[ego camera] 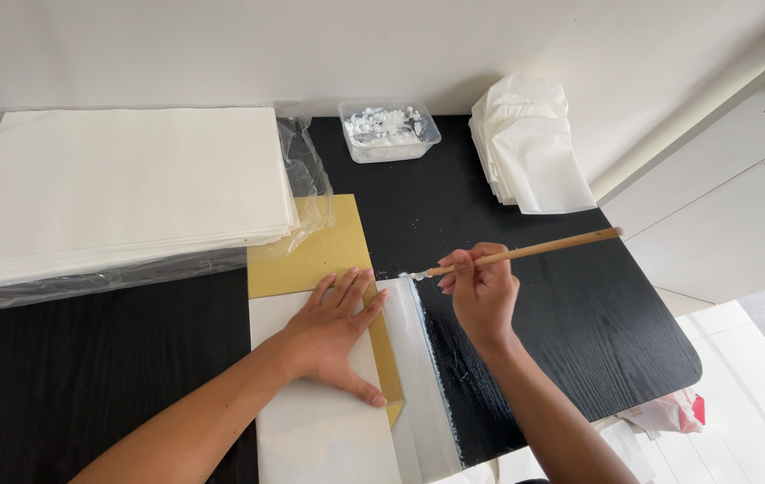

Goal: Applying glue to the edge of a paper bag component and folding it to seal.

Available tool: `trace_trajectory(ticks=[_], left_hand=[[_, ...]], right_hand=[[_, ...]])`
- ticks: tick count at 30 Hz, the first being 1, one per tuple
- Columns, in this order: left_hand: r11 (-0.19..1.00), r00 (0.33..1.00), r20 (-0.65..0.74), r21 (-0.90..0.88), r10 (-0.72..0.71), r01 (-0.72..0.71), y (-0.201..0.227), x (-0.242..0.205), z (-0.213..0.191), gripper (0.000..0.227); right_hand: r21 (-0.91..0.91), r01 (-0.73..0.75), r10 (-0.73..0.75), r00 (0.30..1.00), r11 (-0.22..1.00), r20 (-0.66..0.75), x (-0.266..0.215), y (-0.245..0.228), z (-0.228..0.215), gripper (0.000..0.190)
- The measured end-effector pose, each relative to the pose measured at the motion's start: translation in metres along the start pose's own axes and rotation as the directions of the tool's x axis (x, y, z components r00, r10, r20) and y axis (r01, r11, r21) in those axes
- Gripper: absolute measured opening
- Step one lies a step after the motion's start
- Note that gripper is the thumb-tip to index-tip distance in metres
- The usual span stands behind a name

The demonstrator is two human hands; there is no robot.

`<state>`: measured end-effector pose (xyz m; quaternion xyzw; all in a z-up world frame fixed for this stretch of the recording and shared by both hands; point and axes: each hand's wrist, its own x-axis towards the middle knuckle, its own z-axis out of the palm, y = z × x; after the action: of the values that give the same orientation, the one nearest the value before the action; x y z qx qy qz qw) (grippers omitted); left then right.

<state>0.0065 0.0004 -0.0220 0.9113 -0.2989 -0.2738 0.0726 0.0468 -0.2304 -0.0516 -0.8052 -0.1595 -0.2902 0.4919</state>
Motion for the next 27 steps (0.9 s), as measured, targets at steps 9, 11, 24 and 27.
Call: trace_trajectory(ticks=[9, 11, 24, 27], left_hand=[[1.0, 1.0, -0.005, 0.016, 0.007, -0.007, -0.002, 0.004, 0.004, 0.147], [1.0, 1.0, 0.004, 0.013, 0.005, -0.005, -0.002, 0.005, 0.006, 0.146], [0.997, 0.999, -0.046, 0.074, 0.013, -0.009, -0.008, 0.012, 0.017, 0.15], [0.997, 0.999, -0.04, 0.078, 0.003, 0.0, -0.008, 0.011, 0.013, 0.149]], right_hand=[[-0.035, -0.002, 0.007, 0.991, 0.999, 0.132, -0.021, -0.007, -0.015, 0.022], [-0.063, -0.024, 0.034, 0.987, 0.998, 0.155, -0.028, -0.013, -0.023, 0.022], [-0.219, -0.221, 0.287, 0.893, 0.95, 0.347, -0.072, -0.066, -0.077, 0.018], [-0.214, -0.293, 0.355, 0.855, 0.932, 0.379, -0.079, -0.077, -0.086, 0.017]])
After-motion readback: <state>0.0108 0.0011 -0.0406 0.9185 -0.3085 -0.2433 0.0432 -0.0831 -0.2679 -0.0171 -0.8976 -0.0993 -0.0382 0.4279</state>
